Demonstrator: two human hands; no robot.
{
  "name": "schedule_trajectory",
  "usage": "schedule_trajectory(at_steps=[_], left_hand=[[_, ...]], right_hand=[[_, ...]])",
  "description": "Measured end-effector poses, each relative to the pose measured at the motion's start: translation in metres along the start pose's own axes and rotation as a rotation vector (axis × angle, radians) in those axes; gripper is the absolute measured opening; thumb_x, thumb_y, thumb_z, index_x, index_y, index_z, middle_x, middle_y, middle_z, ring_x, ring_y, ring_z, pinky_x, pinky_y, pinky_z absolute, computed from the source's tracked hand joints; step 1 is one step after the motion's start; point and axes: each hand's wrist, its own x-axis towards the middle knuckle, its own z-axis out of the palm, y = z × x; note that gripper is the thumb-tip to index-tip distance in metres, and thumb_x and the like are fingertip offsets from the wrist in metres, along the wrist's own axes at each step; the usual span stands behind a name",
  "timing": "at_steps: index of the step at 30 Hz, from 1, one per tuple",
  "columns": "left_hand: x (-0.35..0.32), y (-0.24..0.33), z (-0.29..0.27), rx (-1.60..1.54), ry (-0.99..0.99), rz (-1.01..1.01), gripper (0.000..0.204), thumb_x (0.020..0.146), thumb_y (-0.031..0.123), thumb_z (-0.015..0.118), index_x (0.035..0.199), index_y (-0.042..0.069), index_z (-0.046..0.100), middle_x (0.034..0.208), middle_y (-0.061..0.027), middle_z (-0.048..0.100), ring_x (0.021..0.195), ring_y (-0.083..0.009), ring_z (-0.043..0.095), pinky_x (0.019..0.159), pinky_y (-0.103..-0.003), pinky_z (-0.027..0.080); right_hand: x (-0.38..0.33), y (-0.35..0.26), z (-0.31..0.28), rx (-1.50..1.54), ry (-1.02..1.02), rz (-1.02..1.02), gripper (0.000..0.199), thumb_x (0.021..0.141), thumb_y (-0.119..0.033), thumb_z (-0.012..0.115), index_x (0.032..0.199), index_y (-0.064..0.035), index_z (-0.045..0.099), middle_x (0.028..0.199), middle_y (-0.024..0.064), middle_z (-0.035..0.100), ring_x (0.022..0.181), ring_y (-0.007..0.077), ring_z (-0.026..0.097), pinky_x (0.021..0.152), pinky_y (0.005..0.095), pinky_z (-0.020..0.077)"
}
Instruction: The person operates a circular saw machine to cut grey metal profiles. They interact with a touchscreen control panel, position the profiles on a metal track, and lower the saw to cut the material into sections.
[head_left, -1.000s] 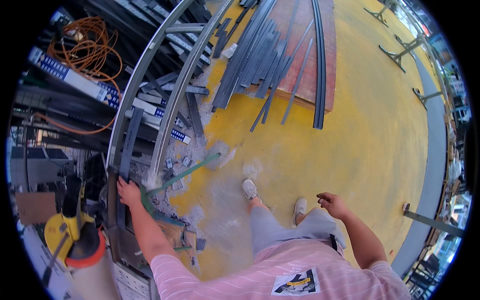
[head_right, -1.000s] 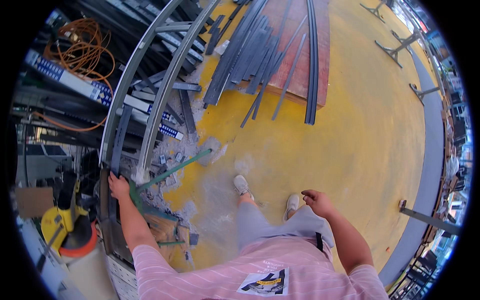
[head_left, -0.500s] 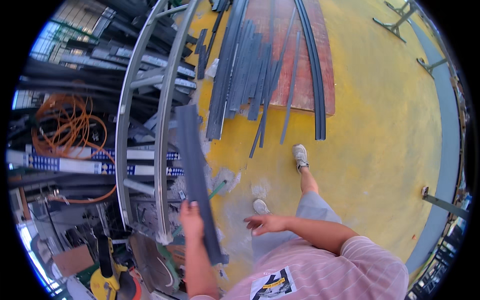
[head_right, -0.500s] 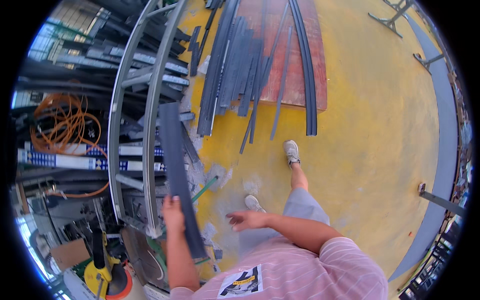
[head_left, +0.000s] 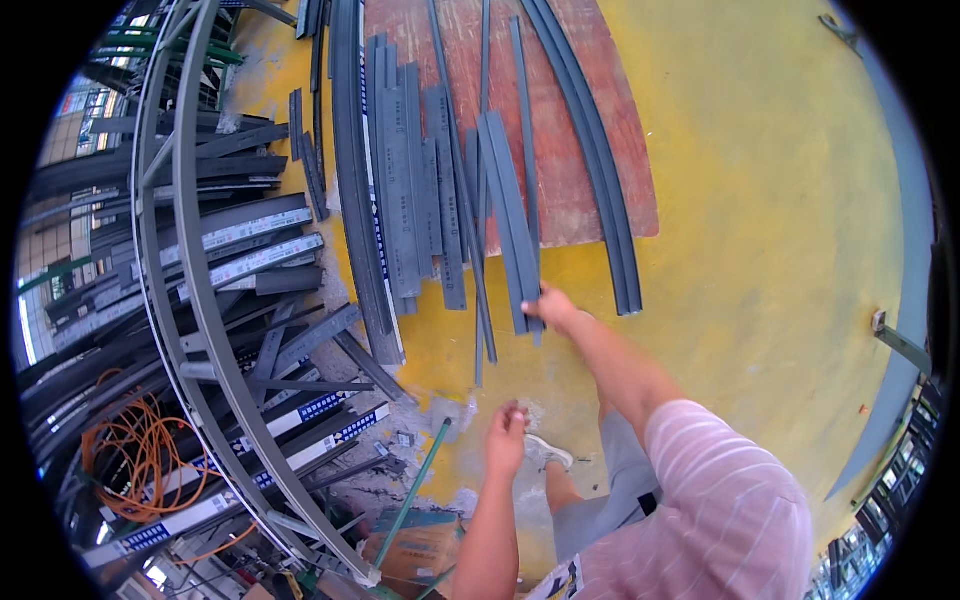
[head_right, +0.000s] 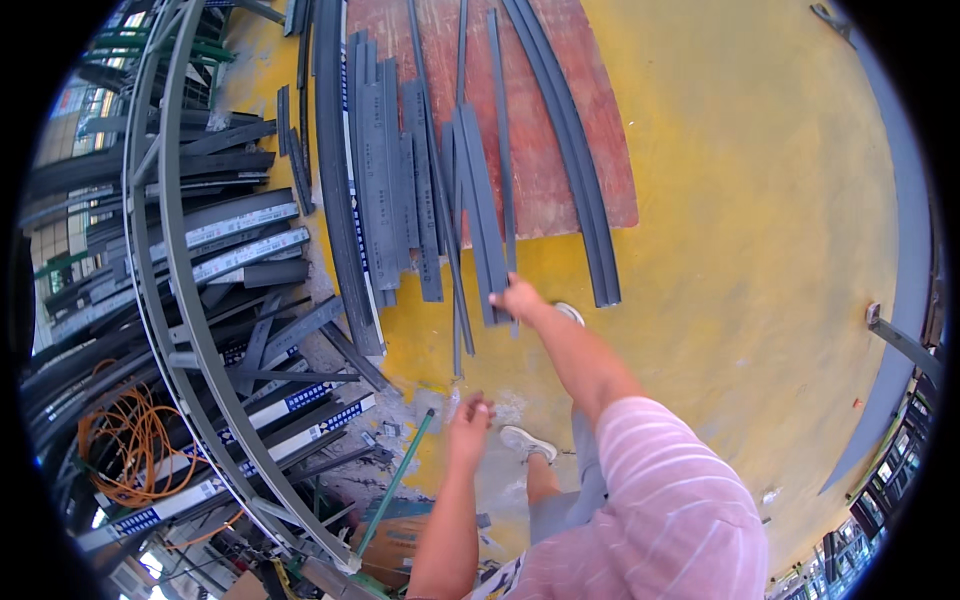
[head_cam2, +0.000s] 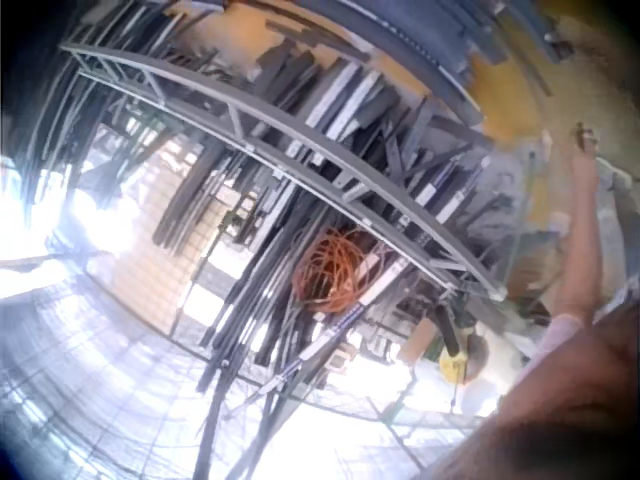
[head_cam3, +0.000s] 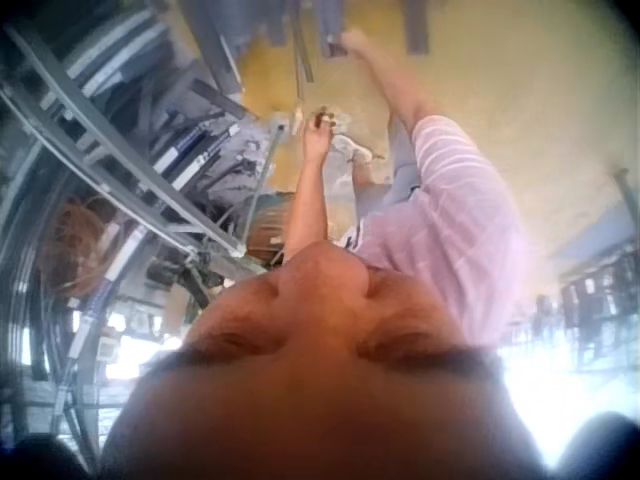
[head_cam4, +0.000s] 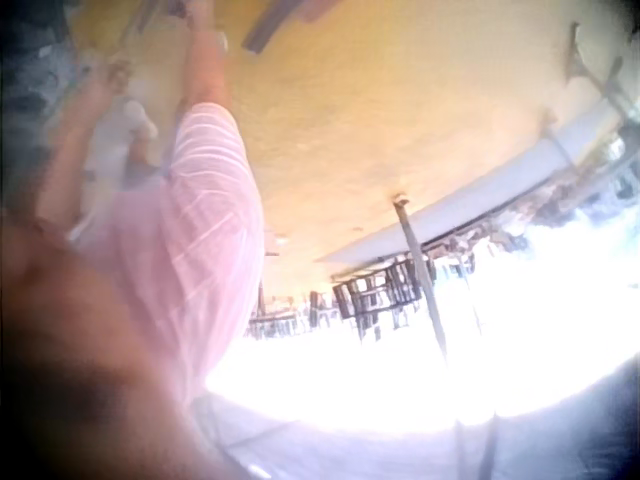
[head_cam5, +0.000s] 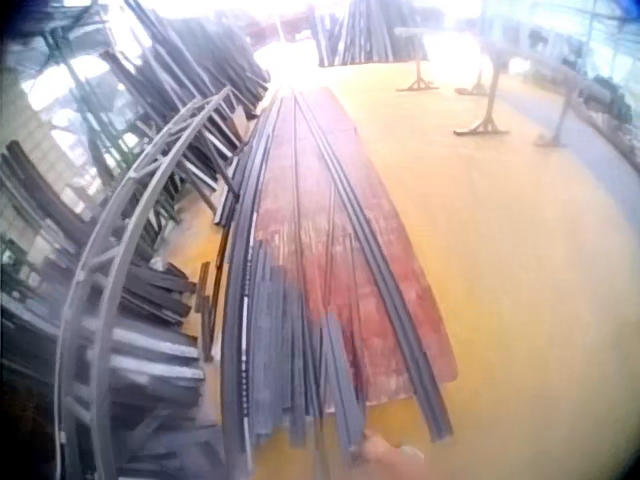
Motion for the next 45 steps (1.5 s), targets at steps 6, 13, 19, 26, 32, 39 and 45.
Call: schedule_trajectory(at_steps=[6,13,19,26,32,39,45], left_hand=[[-0.001,-0.076,0.007,0.279,-0.090,-0.251,0.035,0.096,0.018,0.052,0.127,0.001,0.053,0.108,-0.0102,0.067,0.091,-0.0170,0.064,0.078,-0.030,0.050],[-0.004,-0.087,0.026,0.243,-0.126,-0.398,0.036,0.096,0.020,0.051,0.127,0.001,0.053,0.106,-0.0103,0.068,0.090,-0.0176,0.065,0.078,-0.032,0.050],[0.031,-0.044,0.044,0.408,-0.114,-0.222,0.036,0.094,0.026,0.054,0.120,0.002,0.059,0.100,-0.0131,0.070,0.088,-0.0205,0.067,0.082,-0.033,0.050],[0.060,0.099,0.055,0.235,-0.039,0.107,0.049,0.093,0.036,0.057,0.124,-0.001,0.055,0.106,-0.0197,0.067,0.097,-0.0281,0.066,0.087,-0.036,0.049],[-0.020,0.225,0.042,0.312,0.359,0.338,0.066,0.083,0.034,0.070,0.129,-0.005,0.044,0.116,-0.0290,0.060,0.111,-0.0417,0.059,0.094,-0.044,0.046],[-0.187,0.071,-0.064,0.509,0.480,0.287,0.066,0.082,0.033,0.069,0.134,0.001,0.044,0.118,-0.0268,0.061,0.112,-0.0409,0.058,0.097,-0.046,0.044],[-0.494,-0.072,-0.117,0.476,0.540,0.022,0.057,0.081,0.041,0.070,0.124,0.008,0.056,0.117,-0.0214,0.063,0.109,-0.0390,0.060,0.091,-0.045,0.048]], right_hand=[[0.082,-0.002,-0.036,-0.358,0.152,0.032,0.058,0.080,-0.026,0.077,0.128,-0.0036,0.053,0.121,0.0181,0.062,0.110,0.0315,0.060,0.093,0.0418,0.0479],[0.054,0.064,-0.158,-0.728,0.718,0.400,0.073,0.077,-0.029,0.077,0.135,-0.0035,0.040,0.128,0.0163,0.053,0.121,0.0353,0.052,0.098,0.0453,0.0457],[0.004,0.057,-0.184,-0.607,0.556,0.302,0.055,0.076,-0.024,0.068,0.116,0.0046,0.045,0.112,0.0306,0.059,0.104,0.0432,0.060,0.089,0.0476,0.0499],[-0.192,-0.110,-0.072,-0.282,0.227,0.093,0.056,0.075,-0.026,0.070,0.114,0.0061,0.044,0.097,0.0274,0.064,0.090,0.0376,0.067,0.078,0.0428,0.0533],[-0.326,-0.113,0.035,-0.162,-0.066,-0.197,0.060,0.081,-0.032,0.072,0.117,0.0066,0.045,0.105,0.0265,0.064,0.098,0.0372,0.066,0.084,0.0430,0.0513],[-0.395,-0.066,0.074,-0.540,-1.010,-0.040,0.068,0.086,-0.053,0.064,0.129,-0.0020,0.047,0.108,0.0154,0.064,0.085,0.0229,0.064,0.074,0.0371,0.0526],[-0.390,-0.060,0.104,-0.005,-0.776,0.102,0.064,0.095,-0.051,0.052,0.136,-0.0016,0.044,0.133,0.0164,0.054,0.123,0.0298,0.052,0.103,0.0464,0.0428]])
